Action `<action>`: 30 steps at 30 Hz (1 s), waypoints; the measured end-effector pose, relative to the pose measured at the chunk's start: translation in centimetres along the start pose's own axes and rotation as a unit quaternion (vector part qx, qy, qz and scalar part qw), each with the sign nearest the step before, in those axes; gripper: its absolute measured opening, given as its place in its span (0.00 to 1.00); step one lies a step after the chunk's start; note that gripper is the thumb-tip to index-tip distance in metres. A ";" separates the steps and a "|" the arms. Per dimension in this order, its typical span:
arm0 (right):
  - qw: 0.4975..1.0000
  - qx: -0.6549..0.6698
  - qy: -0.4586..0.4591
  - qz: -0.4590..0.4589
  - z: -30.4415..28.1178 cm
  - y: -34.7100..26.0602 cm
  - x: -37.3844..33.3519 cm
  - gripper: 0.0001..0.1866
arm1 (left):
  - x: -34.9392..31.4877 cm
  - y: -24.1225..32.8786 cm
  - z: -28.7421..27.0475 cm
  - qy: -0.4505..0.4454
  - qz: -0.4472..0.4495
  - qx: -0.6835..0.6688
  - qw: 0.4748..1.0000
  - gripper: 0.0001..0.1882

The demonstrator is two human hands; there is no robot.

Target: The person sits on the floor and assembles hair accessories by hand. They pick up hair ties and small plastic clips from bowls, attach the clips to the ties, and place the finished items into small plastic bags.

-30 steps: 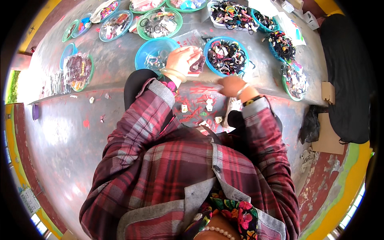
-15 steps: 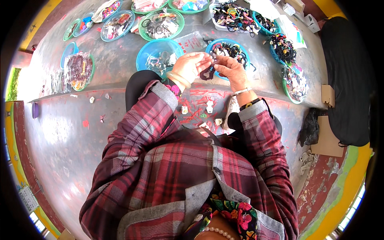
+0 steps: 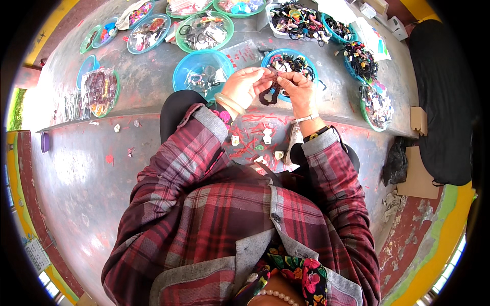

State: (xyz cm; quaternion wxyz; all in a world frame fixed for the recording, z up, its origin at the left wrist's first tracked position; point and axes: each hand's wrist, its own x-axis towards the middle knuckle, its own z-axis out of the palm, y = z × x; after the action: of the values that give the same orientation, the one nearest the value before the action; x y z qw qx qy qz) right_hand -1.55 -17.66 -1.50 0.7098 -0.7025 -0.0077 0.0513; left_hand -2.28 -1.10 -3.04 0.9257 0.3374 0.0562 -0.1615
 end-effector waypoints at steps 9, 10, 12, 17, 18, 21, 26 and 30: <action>0.999 0.025 -0.008 0.038 -0.2 -0.5 0.0 0.04 | -0.4 0.1 0.3 0.005 -0.004 0.112 0.994 0.11; 0.999 0.026 -0.008 0.040 -0.2 -0.5 0.1 0.04 | -0.6 0.2 0.3 0.017 -0.011 0.131 0.991 0.10; 0.999 0.026 -0.008 0.046 -0.2 -0.5 0.1 0.04 | -0.7 0.3 0.5 0.038 -0.019 0.146 0.988 0.10; 0.997 0.053 -0.018 0.048 -0.3 -0.8 0.1 0.03 | -0.4 0.2 0.4 0.049 -0.001 0.133 0.990 0.10; 0.997 0.058 -0.020 0.047 -0.4 -0.7 0.2 0.03 | -0.3 0.2 0.4 0.040 0.000 0.128 0.991 0.10; 0.996 0.073 -0.024 0.047 -0.4 -0.8 0.2 0.02 | -0.3 0.3 0.5 0.027 0.005 0.115 0.993 0.10; 0.991 0.115 -0.038 0.051 -0.4 -1.1 0.1 0.05 | -0.1 0.3 0.2 0.012 0.015 0.097 0.995 0.11; 0.989 0.127 -0.050 0.049 -0.6 -0.8 0.2 0.08 | -0.4 0.5 0.3 0.012 0.001 0.098 0.995 0.11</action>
State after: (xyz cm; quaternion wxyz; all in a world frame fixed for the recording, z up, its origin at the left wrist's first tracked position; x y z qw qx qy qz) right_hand -1.26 -18.24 -0.70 0.7883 -0.6030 -0.0026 0.1219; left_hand -2.47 -0.78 -2.43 0.8874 0.4288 0.0507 -0.1615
